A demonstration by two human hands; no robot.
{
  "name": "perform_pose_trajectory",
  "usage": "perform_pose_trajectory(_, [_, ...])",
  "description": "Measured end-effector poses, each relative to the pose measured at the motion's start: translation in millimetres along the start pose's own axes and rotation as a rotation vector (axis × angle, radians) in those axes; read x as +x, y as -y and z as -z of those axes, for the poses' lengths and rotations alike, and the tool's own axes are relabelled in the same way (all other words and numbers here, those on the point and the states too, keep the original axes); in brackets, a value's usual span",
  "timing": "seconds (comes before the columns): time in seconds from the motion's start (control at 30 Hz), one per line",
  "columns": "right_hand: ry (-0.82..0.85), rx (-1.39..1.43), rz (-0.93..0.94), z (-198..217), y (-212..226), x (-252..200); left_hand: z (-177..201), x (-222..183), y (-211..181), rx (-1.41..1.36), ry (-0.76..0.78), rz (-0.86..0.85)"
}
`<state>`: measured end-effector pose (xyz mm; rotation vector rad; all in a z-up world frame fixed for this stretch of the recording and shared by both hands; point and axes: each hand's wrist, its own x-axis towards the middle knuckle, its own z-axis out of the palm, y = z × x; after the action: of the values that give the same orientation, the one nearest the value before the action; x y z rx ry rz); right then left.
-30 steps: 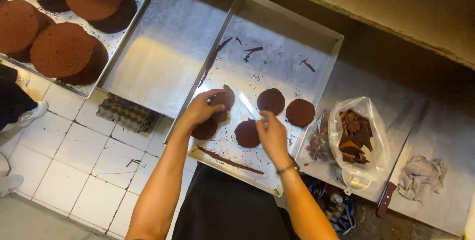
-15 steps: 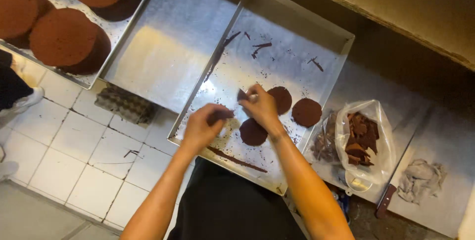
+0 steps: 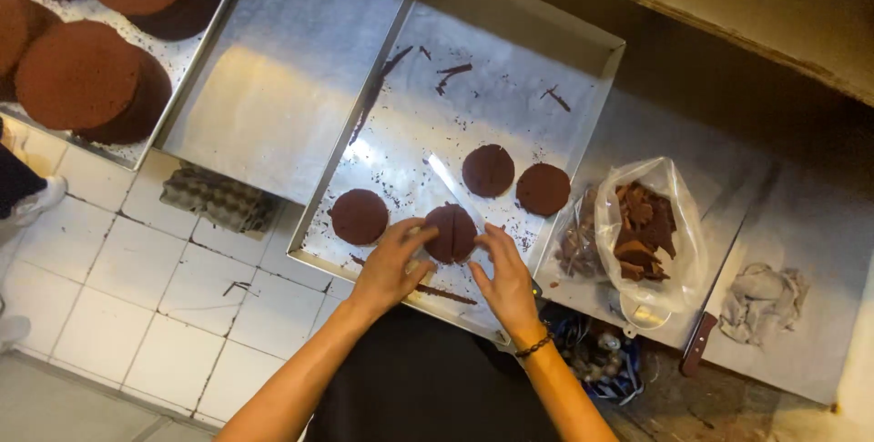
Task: Cutting chocolate cake into various shapes using a ring cutter and a knife, then slicing portions in half.
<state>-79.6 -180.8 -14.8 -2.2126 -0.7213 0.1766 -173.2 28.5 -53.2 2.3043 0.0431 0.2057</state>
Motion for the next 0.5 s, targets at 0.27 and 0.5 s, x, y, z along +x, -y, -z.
perform_pose_trajectory(0.27, [-0.010, 0.091, -0.116, -22, -5, 6, 2, 23, -17, -0.128, 0.023, 0.228])
perform_pose_trajectory(0.5, [0.048, 0.098, -0.180, -21, -7, 2, 9, 26, -15, -0.183, 0.099, 0.329])
